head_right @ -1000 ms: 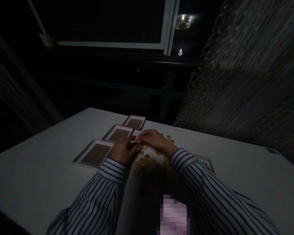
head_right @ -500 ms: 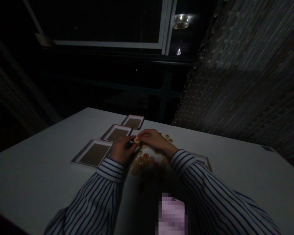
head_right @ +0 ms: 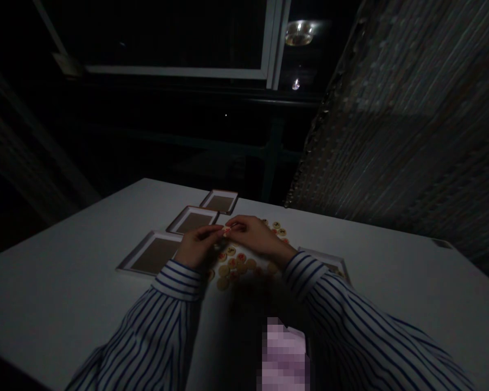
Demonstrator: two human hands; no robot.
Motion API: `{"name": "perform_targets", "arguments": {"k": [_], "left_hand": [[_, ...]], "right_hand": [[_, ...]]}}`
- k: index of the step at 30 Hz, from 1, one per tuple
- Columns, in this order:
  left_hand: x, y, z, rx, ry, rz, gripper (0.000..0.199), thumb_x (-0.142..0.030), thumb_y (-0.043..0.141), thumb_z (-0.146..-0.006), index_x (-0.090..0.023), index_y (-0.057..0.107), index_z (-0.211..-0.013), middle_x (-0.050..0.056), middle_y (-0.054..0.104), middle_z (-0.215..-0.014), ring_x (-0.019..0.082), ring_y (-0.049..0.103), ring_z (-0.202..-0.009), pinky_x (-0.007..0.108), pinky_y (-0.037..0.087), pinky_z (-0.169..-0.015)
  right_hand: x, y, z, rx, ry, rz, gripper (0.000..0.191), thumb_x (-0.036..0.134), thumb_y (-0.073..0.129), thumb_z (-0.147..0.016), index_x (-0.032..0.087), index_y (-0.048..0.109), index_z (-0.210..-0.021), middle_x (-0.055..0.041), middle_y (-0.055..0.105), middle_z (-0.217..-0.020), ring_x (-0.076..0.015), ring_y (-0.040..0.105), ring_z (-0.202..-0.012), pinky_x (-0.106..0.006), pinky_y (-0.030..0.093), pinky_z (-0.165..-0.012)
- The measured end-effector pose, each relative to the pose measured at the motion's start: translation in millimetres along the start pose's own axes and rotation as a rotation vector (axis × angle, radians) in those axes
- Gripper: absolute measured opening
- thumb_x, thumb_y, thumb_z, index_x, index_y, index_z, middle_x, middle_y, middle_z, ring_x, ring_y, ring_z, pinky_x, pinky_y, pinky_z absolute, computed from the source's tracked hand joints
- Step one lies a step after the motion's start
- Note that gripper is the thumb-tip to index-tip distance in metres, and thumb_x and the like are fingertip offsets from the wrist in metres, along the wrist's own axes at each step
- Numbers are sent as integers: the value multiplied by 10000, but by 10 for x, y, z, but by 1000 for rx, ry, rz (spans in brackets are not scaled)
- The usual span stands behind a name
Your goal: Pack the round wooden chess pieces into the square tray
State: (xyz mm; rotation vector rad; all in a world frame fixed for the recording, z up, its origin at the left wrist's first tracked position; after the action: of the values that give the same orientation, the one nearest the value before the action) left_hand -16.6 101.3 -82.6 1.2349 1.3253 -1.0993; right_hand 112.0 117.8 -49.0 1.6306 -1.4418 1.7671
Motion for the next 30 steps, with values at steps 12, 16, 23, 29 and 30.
{"name": "perform_targets", "arguments": {"k": [12,16,23,29,30], "left_hand": [[30,-81,-27,-52,13,-176,278,-340,589,-674,-132,678,-834,71,697,-817,184,633,-774,297,487,-733],[29,-133,-42,-100,15,-240,312,-367,571,-680,-129,673,-855,68,695,-791,183,632,-755,296,487,-718],[67,-175,-66,-132,41,-334,312,-366,555,-688,-139,674,-866,69,694,-803,187,630,-762,297,485,-712],[-23,-151,-24,-116,98,-637,281,-327,512,-739,-168,667,-912,66,696,-815,183,629,-755,299,480,-710],[-47,-138,-11,-105,108,-677,280,-321,504,-748,-171,664,-922,66,695,-825,184,628,-761,300,479,-710]], "right_hand": [[75,-67,122,-61,-62,642,277,307,559,-733,169,622,-965,-62,626,-935,-173,555,-855,-274,393,-764],[-55,-107,205,-23,-10,769,294,302,541,-740,171,616,-992,-76,610,-996,-190,531,-928,-275,373,-802],[-145,-106,304,40,40,981,306,343,489,-783,212,598,-1036,-73,615,-1023,-215,531,-945,-306,340,-799],[-141,-61,318,85,27,1057,238,346,470,-791,208,608,-927,-68,638,-917,-221,538,-912,-344,299,-801],[-147,-57,322,91,29,1060,231,343,469,-791,208,608,-916,-68,639,-915,-221,538,-914,-354,287,-814]]}}
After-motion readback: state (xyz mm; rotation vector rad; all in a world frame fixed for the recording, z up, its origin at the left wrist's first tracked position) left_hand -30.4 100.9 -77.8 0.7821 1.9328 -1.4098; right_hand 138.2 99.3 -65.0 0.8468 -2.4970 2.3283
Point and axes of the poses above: each hand's wrist, its own z-axis away from the middle knuckle, its own y-axis out of the palm, x = y × z, the point moved 7 cm from there along -z, towards the middle knuckle
